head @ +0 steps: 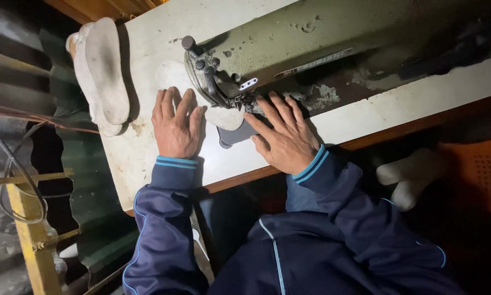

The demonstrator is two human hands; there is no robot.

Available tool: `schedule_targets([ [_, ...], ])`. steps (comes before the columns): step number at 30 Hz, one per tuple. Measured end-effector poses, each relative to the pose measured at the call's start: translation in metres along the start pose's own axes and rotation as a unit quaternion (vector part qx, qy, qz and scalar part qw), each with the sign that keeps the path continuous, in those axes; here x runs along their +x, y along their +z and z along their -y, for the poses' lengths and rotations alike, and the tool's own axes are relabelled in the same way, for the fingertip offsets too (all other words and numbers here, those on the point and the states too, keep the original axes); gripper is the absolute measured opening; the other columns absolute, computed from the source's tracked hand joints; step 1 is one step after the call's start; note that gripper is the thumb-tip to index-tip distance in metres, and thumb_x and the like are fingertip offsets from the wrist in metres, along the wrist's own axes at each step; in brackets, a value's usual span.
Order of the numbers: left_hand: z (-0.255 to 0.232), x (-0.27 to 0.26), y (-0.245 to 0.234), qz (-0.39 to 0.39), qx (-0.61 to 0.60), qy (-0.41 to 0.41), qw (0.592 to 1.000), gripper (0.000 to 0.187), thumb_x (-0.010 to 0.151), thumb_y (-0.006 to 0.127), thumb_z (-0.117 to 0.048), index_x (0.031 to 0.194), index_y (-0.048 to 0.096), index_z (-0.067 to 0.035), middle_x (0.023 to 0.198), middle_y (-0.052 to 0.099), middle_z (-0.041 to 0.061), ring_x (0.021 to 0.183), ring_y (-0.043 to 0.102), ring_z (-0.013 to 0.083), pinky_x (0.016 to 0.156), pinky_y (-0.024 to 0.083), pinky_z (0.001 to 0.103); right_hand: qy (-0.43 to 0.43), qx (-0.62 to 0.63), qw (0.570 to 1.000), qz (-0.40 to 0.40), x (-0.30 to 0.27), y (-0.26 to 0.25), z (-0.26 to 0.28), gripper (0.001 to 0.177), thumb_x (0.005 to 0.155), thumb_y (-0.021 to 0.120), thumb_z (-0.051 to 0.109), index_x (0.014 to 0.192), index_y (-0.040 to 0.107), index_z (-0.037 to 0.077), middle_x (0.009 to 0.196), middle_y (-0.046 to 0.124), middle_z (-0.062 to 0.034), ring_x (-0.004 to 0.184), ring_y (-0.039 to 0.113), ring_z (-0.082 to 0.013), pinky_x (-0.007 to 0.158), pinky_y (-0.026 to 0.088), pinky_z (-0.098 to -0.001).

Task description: Stitching the edges of shoe insoles using an industrial sewing machine.

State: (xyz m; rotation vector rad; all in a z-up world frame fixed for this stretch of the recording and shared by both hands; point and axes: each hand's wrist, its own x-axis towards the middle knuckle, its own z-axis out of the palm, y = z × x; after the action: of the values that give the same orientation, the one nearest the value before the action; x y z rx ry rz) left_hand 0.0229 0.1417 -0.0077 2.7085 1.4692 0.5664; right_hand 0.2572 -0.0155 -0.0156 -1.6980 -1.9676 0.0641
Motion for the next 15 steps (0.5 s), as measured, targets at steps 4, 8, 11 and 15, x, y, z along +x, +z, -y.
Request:
schedule_targets([
  [4, -0.001, -0.014, -0.008, 0.012, -0.006, -0.006, 1.000, 0.050, 0.110, 0.048, -0.051, 0.146, 0.060, -0.018, 0.154, 0.045, 0.017, 0.149, 0.031, 0.0396, 0.117, 0.030, 0.058, 0.002, 0.004, 1.000, 0.001, 0.000, 0.000, 0.000, 0.049, 0.104, 0.048, 0.033, 0.150, 0.054, 0.018, 0.157, 0.041, -0.0226, 0.151, 0.028, -0.0426, 0.122, 0.014, -0.0604],
  [8, -0.005, -0.029, -0.016, 0.031, -0.009, -0.016, 0.999, 0.054, 0.109, 0.046, -0.052, 0.146, 0.058, -0.014, 0.157, 0.044, 0.018, 0.151, 0.029, 0.0367, 0.120, 0.024, 0.058, 0.004, 0.007, 1.000, 0.007, -0.001, 0.001, -0.001, 0.049, 0.104, 0.046, 0.034, 0.149, 0.055, 0.017, 0.159, 0.040, -0.0220, 0.151, 0.027, -0.0420, 0.123, 0.013, -0.0604],
  [11, -0.003, -0.042, -0.015, 0.026, -0.012, -0.019, 0.999, 0.056, 0.108, 0.049, -0.052, 0.145, 0.058, -0.012, 0.154, 0.048, 0.020, 0.149, 0.035, 0.0377, 0.120, 0.023, 0.058, 0.001, -0.006, 1.000, 0.006, 0.000, -0.001, 0.000, 0.049, 0.104, 0.048, 0.034, 0.150, 0.054, 0.016, 0.158, 0.041, -0.0220, 0.151, 0.028, -0.0418, 0.122, 0.014, -0.0597],
  [15, -0.005, -0.057, -0.020, 0.022, -0.004, -0.012, 1.000, 0.055, 0.108, 0.050, -0.050, 0.146, 0.058, -0.011, 0.153, 0.050, 0.020, 0.147, 0.038, 0.0388, 0.119, 0.023, 0.059, 0.004, -0.005, 1.000, 0.005, -0.001, 0.001, -0.001, 0.050, 0.104, 0.048, 0.035, 0.149, 0.054, 0.016, 0.158, 0.041, -0.0213, 0.151, 0.028, -0.0411, 0.122, 0.013, -0.0592],
])
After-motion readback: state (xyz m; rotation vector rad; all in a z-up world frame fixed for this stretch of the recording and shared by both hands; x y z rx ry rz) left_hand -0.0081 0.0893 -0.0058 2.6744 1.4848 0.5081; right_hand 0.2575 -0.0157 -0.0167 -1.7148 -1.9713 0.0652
